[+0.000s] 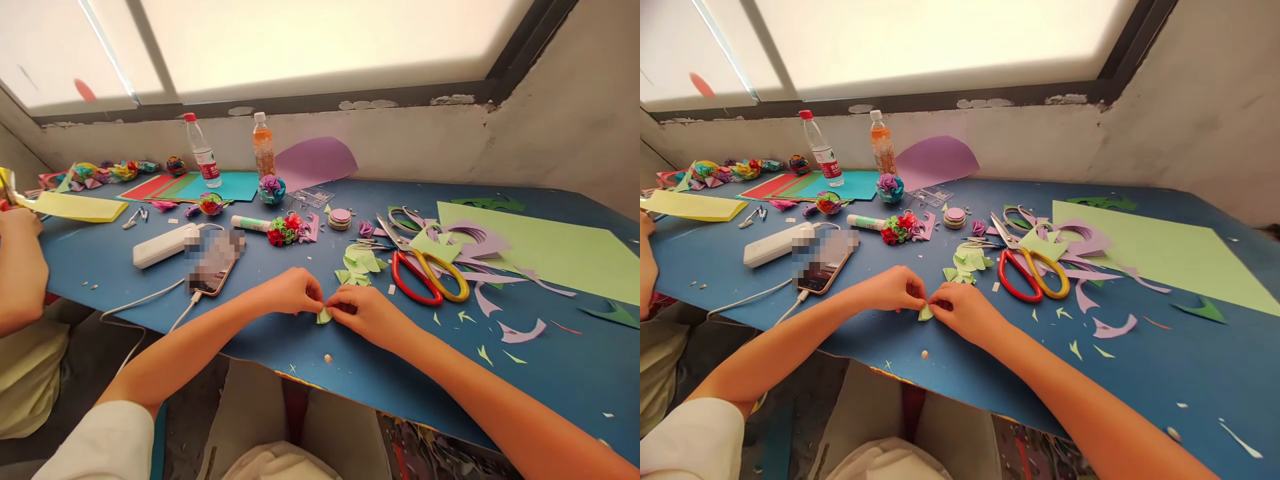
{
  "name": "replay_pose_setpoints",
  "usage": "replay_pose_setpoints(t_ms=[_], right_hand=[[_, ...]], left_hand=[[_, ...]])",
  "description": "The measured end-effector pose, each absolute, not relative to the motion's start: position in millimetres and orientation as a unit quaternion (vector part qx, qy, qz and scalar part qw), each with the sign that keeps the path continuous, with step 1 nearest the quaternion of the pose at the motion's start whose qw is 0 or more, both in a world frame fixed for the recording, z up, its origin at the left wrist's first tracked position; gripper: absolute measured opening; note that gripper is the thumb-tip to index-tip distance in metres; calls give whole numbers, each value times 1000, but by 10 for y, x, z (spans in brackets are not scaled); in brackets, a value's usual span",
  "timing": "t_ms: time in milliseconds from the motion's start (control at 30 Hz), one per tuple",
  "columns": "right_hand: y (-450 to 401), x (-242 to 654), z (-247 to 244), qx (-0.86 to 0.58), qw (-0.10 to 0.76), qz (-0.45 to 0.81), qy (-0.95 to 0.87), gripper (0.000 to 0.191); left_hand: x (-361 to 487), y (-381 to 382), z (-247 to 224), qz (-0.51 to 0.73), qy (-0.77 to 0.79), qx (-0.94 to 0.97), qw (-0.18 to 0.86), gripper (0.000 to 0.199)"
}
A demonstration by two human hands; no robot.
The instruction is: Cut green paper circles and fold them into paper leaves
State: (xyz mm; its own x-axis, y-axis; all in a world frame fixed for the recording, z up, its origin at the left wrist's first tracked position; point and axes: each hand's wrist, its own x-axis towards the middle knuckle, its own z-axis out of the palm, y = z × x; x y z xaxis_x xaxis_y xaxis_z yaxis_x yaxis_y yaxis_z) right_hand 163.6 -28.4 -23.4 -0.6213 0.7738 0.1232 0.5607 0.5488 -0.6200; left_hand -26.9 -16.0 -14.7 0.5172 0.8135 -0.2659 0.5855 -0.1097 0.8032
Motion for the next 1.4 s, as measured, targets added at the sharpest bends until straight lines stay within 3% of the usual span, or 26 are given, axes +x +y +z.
replay_pose_setpoints(t_ms=[367, 667, 867, 1133, 1400], right_hand=[[-274, 1650, -353, -310, 186, 134, -923, 17], [-232, 1727, -219, -207, 69, 25, -976, 28], [-229, 1811, -88, -232, 16, 63, -971, 24], [-165, 1761, -256, -284, 141, 138, -938, 17], [-211, 1714, -252, -299, 243, 52, -921, 20]], left_hand=[[-234, -127, -234, 125, 398, 863, 286, 10], [-343, -178, -29, 30, 320, 920, 223, 22], [-353, -216, 36, 17, 375, 901, 218, 26], [-321, -158, -76, 62, 384, 888, 247, 24], [-287, -146, -93, 149, 409, 854, 285, 21]])
